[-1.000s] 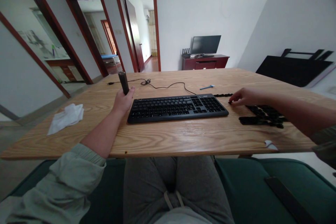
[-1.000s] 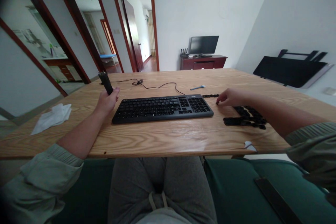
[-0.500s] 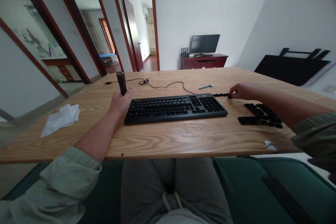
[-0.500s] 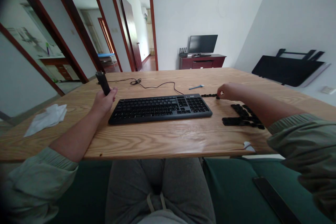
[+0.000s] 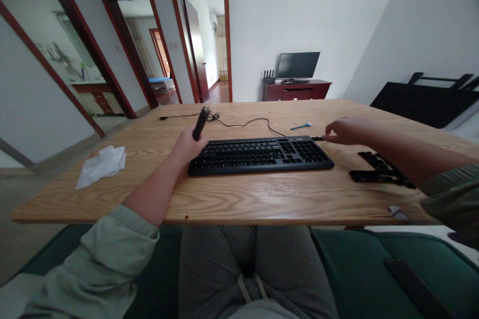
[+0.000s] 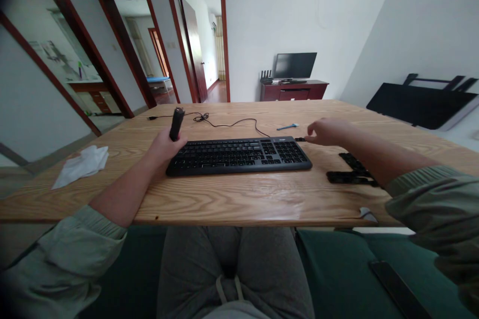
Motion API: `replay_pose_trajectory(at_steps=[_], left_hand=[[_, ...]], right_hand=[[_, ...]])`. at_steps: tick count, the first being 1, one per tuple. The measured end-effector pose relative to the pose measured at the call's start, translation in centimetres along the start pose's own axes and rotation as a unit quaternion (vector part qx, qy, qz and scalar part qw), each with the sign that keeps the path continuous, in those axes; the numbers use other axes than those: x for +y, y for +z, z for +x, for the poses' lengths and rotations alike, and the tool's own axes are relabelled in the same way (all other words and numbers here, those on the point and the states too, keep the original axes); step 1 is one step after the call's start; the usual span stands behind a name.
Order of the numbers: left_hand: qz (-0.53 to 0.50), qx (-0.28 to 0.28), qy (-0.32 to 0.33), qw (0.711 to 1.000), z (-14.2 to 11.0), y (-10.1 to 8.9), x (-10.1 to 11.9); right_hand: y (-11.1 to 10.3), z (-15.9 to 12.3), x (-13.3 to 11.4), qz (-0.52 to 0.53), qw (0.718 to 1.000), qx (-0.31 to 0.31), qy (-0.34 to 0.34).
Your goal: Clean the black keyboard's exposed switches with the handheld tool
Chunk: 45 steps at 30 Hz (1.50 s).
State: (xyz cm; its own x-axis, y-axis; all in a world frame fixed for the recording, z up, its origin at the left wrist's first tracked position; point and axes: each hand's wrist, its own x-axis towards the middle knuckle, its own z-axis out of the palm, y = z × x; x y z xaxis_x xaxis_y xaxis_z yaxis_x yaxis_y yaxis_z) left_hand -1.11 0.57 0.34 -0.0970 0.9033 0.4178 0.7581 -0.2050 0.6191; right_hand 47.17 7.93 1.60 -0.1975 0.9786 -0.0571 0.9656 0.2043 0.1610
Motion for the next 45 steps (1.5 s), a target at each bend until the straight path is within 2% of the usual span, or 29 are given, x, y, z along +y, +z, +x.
replay_pose_trajectory(at_steps=[1,3,5,8,9,11,13,17,20,24,29,32,35,37,39,45], left_hand=[[0.013,-0.011,0.011,1.0,-0.1,0.0,0.2],[0.022,-0.033,0.031,0.999,-0.5,0.1,0.7],[0.027,-0.058,0.058,0.996,-0.9,0.3,1.0],[0.043,-0.121,0.098,0.987,-1.4,0.5,1.1],[0.045,-0.14,0.113,0.983,-1.6,0.6,1.1],[0.041,-0.159,0.14,0.976,-1.7,0.6,0.9],[0.029,-0.151,0.151,0.977,-1.6,0.5,0.7],[-0.006,-0.119,0.139,0.983,-1.2,-0.2,0.7],[-0.029,-0.133,0.14,0.981,-1.3,-0.7,0.9],[-0.053,-0.174,0.118,0.976,-1.5,-0.8,1.2],[-0.072,-0.165,0.097,0.979,-1.3,-0.5,0.8],[-0.06,-0.163,0.093,0.98,-1.2,-0.5,0.5],[-0.076,-0.214,0.089,0.97,-1.1,-0.5,0.4],[-0.1,-0.252,0.084,0.959,-1.0,-0.6,0.3],[-0.118,-0.267,0.076,0.954,-0.9,-0.8,0.2],[-0.136,-0.252,0.059,0.956,-0.7,-1.3,0.1]], right_hand=[[-1.0,-0.3,-2.0,0.025,0.999,0.028,-0.012],[-3.0,-1.1,-7.1,0.105,0.988,0.082,-0.082],[-4.2,-1.9,-13.0,0.205,0.957,0.117,-0.166],[-4.7,-2.6,-21.5,0.364,0.886,0.141,-0.252],[-4.6,-2.6,-23.8,0.419,0.852,0.141,-0.281],[-4.5,-2.2,-27.1,0.513,0.781,0.152,-0.322],[-4.6,-1.6,-28.8,0.548,0.756,0.163,-0.317],[-4.9,-0.6,-28.9,0.585,0.754,0.223,-0.198],[-4.4,-0.3,-28.0,0.608,0.743,0.229,-0.16],[-3.7,-0.4,-27.5,0.612,0.746,0.216,-0.149],[-3.6,-0.8,-27.9,0.624,0.738,0.205,-0.156],[-3.2,-0.5,-28.2,0.635,0.729,0.173,-0.189],[-2.6,0.1,-28.5,0.642,0.718,0.151,-0.221],[-2.4,0.4,-28.5,0.654,0.711,0.145,-0.214],[-2.4,0.6,-28.5,0.667,0.707,0.133,-0.197],[-2.8,0.4,-28.3,0.691,0.695,0.103,-0.17]])
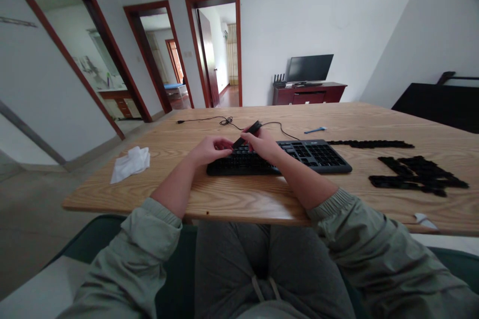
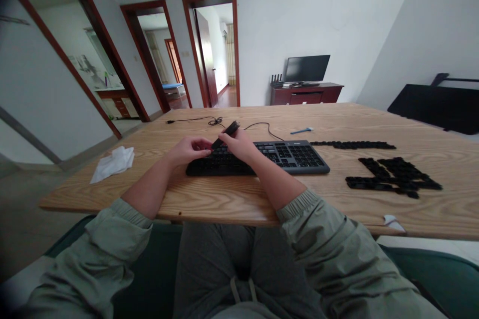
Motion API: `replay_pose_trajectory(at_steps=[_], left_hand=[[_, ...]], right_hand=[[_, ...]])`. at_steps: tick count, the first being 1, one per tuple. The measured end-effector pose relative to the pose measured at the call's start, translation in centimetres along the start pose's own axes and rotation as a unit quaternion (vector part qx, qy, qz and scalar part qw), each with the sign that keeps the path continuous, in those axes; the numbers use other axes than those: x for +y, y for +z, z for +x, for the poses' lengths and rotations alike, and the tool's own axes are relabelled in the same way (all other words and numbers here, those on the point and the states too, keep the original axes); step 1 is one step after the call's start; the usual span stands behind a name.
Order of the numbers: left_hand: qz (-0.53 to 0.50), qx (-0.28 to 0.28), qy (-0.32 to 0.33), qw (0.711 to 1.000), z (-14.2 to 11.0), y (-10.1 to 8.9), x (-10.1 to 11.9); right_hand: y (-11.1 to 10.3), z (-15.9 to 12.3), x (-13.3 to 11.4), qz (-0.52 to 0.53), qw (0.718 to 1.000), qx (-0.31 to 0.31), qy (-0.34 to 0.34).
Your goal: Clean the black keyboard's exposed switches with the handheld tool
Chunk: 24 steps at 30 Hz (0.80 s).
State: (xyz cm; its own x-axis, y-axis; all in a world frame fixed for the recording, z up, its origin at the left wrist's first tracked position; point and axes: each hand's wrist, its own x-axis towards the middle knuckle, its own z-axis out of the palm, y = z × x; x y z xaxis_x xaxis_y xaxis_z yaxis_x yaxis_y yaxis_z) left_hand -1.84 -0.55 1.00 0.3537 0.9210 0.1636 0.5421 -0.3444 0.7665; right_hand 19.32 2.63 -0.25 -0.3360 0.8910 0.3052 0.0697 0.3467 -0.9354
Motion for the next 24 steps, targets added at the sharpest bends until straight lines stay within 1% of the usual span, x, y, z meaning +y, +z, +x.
replay_pose_trajectory(at_steps=[4,8,10,13,14,15,17,20,22,24], left_hand=[[-0.007,0.011,-0.005,1.0,-0.1,0.0,0.2],[-0.024,0.011,-0.009,1.0,0.0,0.0,-0.1],[-0.029,0.001,-0.011,1.0,0.0,0.0,-0.3],[-0.024,-0.031,-0.02,0.999,0.1,-0.1,-0.4],[-0.016,-0.036,-0.022,0.999,0.1,-0.1,-0.4],[-0.004,-0.034,-0.022,0.999,0.1,-0.1,-0.3],[0.032,-0.018,-0.016,0.999,0.0,-0.1,0.0],[0.087,-0.013,-0.008,0.996,-0.1,0.3,0.1],[0.116,-0.03,-0.011,0.993,-0.1,0.6,0.1],[0.141,-0.041,-0.011,0.989,-0.1,0.9,-0.1]], right_hand=[[0.0,-0.1,-0.1,0.001,1.0,0.008,0.006],[-0.1,-0.3,-0.2,-0.021,1.0,-0.003,0.001],[-0.2,-0.4,-0.4,-0.024,0.999,-0.019,-0.01],[-0.3,-0.7,-0.6,-0.049,0.997,-0.058,-0.022],[-0.3,-0.8,-0.6,-0.065,0.996,-0.057,-0.027],[-0.3,-0.9,-0.5,-0.085,0.995,-0.046,-0.032],[-0.2,-0.8,-0.3,-0.123,0.992,0.0,-0.042],[0.0,-0.7,0.1,-0.138,0.988,0.05,-0.048],[0.1,-0.7,0.1,-0.123,0.99,0.051,-0.052],[0.1,-0.7,0.0,-0.12,0.991,0.031,-0.046]])
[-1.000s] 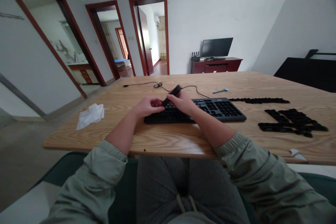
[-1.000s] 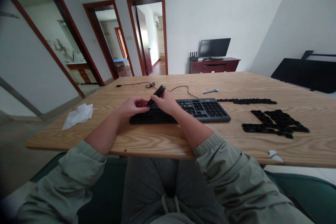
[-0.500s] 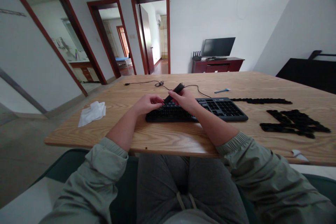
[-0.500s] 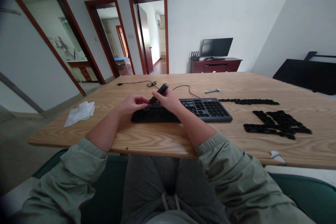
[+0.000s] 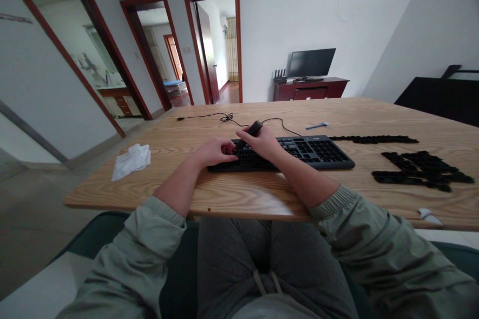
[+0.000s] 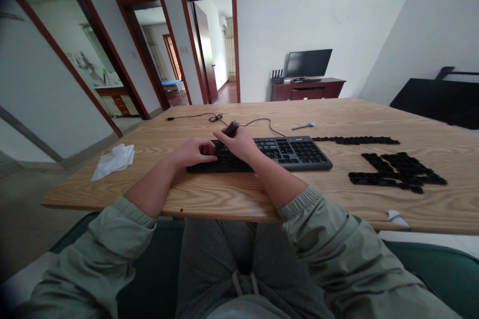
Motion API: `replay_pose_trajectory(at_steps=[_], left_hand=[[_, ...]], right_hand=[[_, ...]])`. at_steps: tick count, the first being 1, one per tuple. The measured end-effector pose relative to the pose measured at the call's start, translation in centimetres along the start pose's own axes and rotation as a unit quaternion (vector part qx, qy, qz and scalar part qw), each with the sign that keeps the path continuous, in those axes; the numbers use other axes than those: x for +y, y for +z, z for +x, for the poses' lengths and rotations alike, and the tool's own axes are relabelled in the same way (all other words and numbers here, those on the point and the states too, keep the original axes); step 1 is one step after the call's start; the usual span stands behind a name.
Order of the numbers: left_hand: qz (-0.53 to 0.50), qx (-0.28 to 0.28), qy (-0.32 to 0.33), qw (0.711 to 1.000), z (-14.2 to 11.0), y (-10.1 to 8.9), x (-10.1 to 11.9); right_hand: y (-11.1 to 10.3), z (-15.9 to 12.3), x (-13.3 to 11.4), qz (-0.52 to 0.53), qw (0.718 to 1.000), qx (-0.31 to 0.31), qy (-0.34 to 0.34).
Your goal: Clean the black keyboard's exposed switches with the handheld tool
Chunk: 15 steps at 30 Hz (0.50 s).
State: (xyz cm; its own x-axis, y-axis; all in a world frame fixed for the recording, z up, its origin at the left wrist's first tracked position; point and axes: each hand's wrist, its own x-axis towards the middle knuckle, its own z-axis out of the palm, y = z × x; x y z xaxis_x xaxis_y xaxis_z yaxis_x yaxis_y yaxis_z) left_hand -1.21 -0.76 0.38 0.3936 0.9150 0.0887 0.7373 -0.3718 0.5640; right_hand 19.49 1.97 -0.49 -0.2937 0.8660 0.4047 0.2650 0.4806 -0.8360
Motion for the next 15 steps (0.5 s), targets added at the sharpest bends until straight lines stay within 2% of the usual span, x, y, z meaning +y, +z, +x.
replay_pose_trajectory(at_steps=[5,9,12,15], left_hand=[[0.017,0.027,0.027,0.999,-0.1,-0.1,0.0],[0.043,0.052,0.038,0.997,-0.3,-0.5,0.3],[0.034,0.049,0.043,0.997,-0.3,-0.6,0.4],[0.017,0.019,0.043,0.999,-0.3,-0.5,0.4]], right_hand=[[-0.4,-0.3,-0.8,-0.04,0.998,-0.029,0.03],[-0.5,-0.5,-1.2,-0.064,0.997,-0.036,-0.018],[-0.4,-0.6,-1.4,-0.069,0.994,-0.059,-0.064],[-0.2,-0.8,-1.6,-0.083,0.992,-0.075,-0.051]])
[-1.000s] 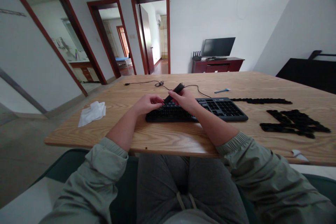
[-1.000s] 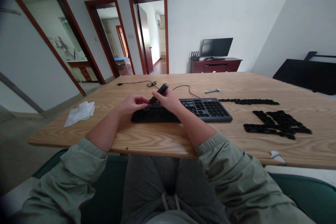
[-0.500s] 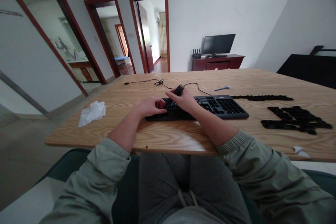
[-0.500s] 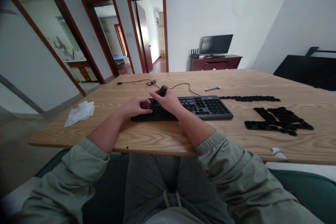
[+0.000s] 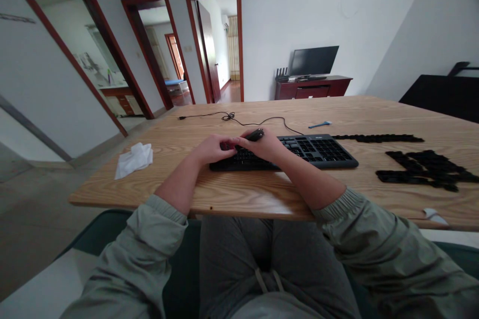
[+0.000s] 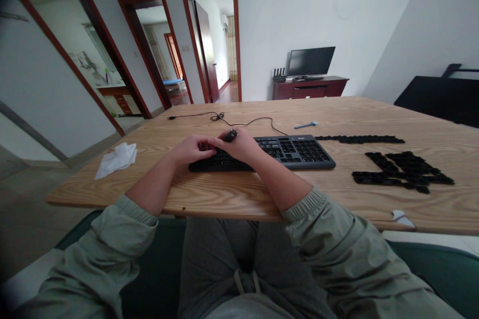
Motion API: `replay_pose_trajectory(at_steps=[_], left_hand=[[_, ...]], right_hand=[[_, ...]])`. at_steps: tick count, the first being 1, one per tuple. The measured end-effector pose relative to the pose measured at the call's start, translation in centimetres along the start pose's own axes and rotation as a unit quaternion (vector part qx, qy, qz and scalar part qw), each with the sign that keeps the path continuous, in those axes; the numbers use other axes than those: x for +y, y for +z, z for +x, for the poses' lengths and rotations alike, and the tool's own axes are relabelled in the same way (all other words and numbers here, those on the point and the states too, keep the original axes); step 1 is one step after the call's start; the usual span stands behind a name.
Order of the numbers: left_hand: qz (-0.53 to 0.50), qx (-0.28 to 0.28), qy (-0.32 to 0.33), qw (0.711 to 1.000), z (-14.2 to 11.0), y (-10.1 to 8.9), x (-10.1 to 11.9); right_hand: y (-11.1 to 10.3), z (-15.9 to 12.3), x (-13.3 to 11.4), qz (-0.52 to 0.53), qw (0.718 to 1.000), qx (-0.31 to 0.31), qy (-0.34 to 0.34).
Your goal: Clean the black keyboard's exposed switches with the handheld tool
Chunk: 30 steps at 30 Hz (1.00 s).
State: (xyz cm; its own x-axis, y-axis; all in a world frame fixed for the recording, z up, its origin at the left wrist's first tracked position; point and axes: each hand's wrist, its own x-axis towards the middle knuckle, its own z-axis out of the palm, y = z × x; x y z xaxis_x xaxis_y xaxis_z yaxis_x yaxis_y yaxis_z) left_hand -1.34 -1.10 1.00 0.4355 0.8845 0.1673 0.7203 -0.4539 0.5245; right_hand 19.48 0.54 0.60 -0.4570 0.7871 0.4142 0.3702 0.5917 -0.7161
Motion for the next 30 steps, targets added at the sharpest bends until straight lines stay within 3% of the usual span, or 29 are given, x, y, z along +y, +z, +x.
replay_pose_trajectory(at_steps=[4,9,11,17,25,27,30], left_hand=[[0.011,-0.026,-0.021,0.999,0.0,0.2,0.0],[0.014,-0.053,-0.012,0.998,-0.1,0.2,0.1],[0.009,-0.069,-0.007,0.998,-0.1,0.2,0.0],[-0.02,-0.075,0.007,0.997,0.0,0.0,-0.3],[0.005,0.042,-0.027,0.999,-0.4,-1.4,-1.6],[0.024,0.025,-0.034,0.999,-0.5,-1.6,-1.5],[0.025,-0.045,-0.046,0.998,-0.8,-1.7,-0.8]], right_hand=[[0.0,-0.4,-0.5,-0.051,0.998,0.001,0.033],[-0.4,-1.1,-0.7,-0.023,0.988,-0.101,-0.113],[-0.5,-1.1,-0.7,-0.008,0.982,-0.127,-0.137],[-0.1,-0.5,-0.7,-0.021,0.998,-0.059,-0.026],[0.3,-0.4,-0.4,-0.039,0.997,0.022,0.058],[0.7,-0.3,-0.3,-0.012,0.996,0.029,0.084],[1.3,0.0,0.0,0.013,0.992,0.056,0.111]])
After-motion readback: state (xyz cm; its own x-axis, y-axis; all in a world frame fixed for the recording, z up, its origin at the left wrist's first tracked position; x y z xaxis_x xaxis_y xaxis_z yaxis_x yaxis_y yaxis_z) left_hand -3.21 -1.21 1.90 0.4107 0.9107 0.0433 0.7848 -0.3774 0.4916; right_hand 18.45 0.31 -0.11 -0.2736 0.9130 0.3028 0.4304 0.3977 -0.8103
